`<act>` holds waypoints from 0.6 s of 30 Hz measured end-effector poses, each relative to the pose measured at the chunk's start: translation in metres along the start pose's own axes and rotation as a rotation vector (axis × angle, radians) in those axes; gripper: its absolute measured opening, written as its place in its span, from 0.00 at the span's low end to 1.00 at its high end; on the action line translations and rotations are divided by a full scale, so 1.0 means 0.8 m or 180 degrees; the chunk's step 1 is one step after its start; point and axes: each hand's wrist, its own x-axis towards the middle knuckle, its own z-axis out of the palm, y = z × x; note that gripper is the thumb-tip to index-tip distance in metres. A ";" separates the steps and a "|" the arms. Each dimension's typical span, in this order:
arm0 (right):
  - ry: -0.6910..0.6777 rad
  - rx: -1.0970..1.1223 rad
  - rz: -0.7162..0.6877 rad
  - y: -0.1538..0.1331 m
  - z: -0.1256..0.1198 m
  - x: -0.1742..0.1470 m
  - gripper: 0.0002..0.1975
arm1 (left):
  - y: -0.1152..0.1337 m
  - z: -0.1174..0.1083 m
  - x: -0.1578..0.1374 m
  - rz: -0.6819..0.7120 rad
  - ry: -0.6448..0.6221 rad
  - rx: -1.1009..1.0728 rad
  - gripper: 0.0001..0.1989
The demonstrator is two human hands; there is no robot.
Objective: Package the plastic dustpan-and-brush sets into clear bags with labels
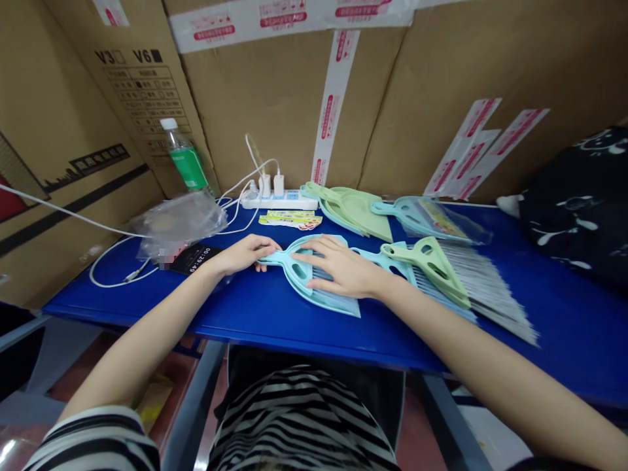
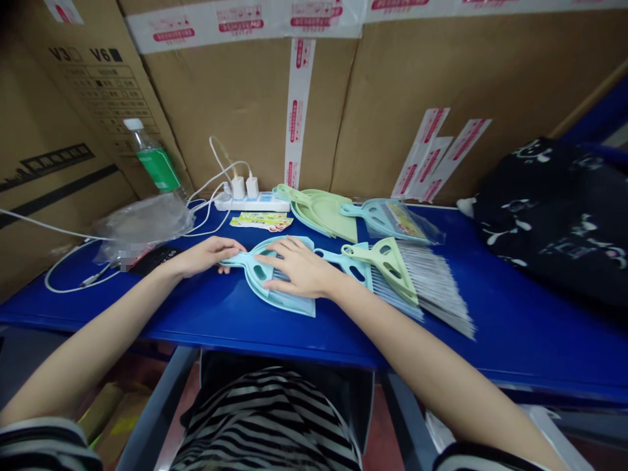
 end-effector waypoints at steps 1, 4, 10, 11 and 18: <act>-0.0002 0.0028 0.0010 0.000 0.000 0.000 0.30 | 0.000 0.000 0.000 0.0001 0.0004 0.0022 0.10; -0.0030 0.0117 0.0042 0.000 0.000 -0.001 0.30 | 0.003 0.002 -0.001 -0.0012 0.0003 0.0073 0.09; -0.0077 0.0250 0.0130 -0.001 -0.003 0.000 0.28 | 0.006 0.003 -0.003 -0.0060 0.0028 0.0155 0.08; -0.0093 0.0263 0.0138 -0.002 -0.003 0.000 0.28 | 0.006 0.002 -0.003 -0.0058 0.0028 0.0170 0.07; -0.0161 0.0251 0.0133 -0.002 -0.005 -0.001 0.28 | 0.007 0.003 -0.003 0.0002 0.0014 0.0216 0.07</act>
